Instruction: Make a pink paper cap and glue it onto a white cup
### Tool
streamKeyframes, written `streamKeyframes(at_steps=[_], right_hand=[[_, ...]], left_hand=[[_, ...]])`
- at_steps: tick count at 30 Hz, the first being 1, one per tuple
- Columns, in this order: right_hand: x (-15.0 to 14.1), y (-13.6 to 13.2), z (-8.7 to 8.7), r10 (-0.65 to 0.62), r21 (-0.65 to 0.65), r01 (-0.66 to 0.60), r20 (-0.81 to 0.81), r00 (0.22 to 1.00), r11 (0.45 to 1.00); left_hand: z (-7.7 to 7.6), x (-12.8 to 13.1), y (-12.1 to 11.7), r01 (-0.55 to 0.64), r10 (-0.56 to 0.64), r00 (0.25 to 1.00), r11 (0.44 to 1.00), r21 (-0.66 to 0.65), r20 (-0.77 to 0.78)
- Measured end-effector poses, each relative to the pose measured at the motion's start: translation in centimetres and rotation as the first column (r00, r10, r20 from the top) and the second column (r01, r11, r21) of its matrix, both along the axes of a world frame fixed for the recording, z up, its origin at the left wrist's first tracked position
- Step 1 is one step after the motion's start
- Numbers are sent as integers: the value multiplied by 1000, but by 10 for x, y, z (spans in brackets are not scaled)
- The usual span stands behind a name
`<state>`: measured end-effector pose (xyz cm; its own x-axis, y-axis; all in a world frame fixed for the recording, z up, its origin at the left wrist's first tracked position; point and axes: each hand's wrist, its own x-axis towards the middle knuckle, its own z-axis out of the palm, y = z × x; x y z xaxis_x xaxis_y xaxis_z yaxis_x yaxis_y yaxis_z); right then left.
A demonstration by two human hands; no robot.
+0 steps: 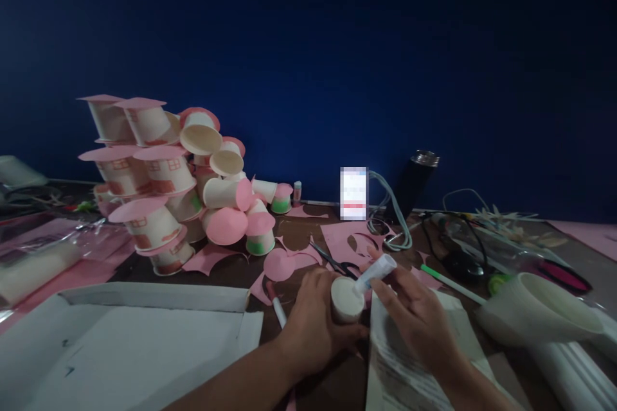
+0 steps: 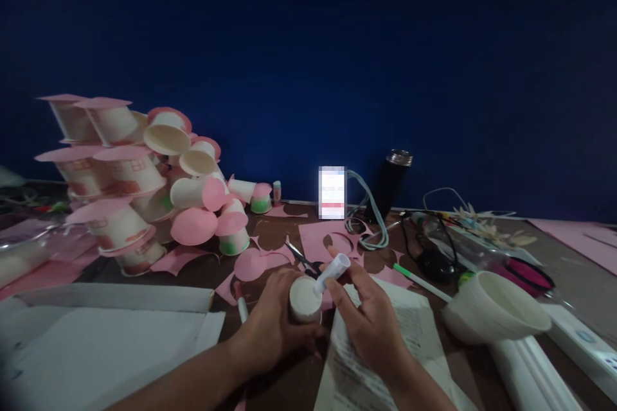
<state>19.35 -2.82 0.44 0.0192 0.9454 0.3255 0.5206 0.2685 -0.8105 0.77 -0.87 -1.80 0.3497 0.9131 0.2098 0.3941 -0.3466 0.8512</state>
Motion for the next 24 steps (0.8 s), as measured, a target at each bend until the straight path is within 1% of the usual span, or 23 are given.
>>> streamKeyframes(at_steps=[3, 7, 10, 13, 15, 18, 21, 24], right_hand=[[-1, 0, 1, -17, 28, 16, 31, 999, 999], [-4, 0, 3, -50, 60, 47, 59, 997, 997], [-4, 1, 1, -76, 45, 75, 14, 997, 996], [-4, 3, 0, -71, 7, 71, -16, 997, 997], [-4, 3, 1, -45, 3, 45, 17, 999, 999], [-7, 2, 6, -30, 43, 26, 99, 995, 999], [-8, 1, 8, -37, 96, 24, 138, 990, 995], [-7, 1, 5, -74, 136, 52, 157, 985, 989]], left_hand=[[1, 0, -1, 0, -1, 1000, 1000, 14, 3], [4, 0, -2, 14, -14, 1000, 1000, -9, -2], [4, 1, -1, 4, -4, 1000, 1000, 6, 27], [5, 1, 0, -12, 12, 998, 1000, 0, 58], [6, 1, 1, -9, 10, 999, 1000, -6, 53], [9, 0, 0, 21, -21, 1000, 1000, 3, 12], [11, -1, 0, 32, -32, 999, 999, 8, -8], [10, -2, 0, 32, -32, 999, 999, 19, -3]])
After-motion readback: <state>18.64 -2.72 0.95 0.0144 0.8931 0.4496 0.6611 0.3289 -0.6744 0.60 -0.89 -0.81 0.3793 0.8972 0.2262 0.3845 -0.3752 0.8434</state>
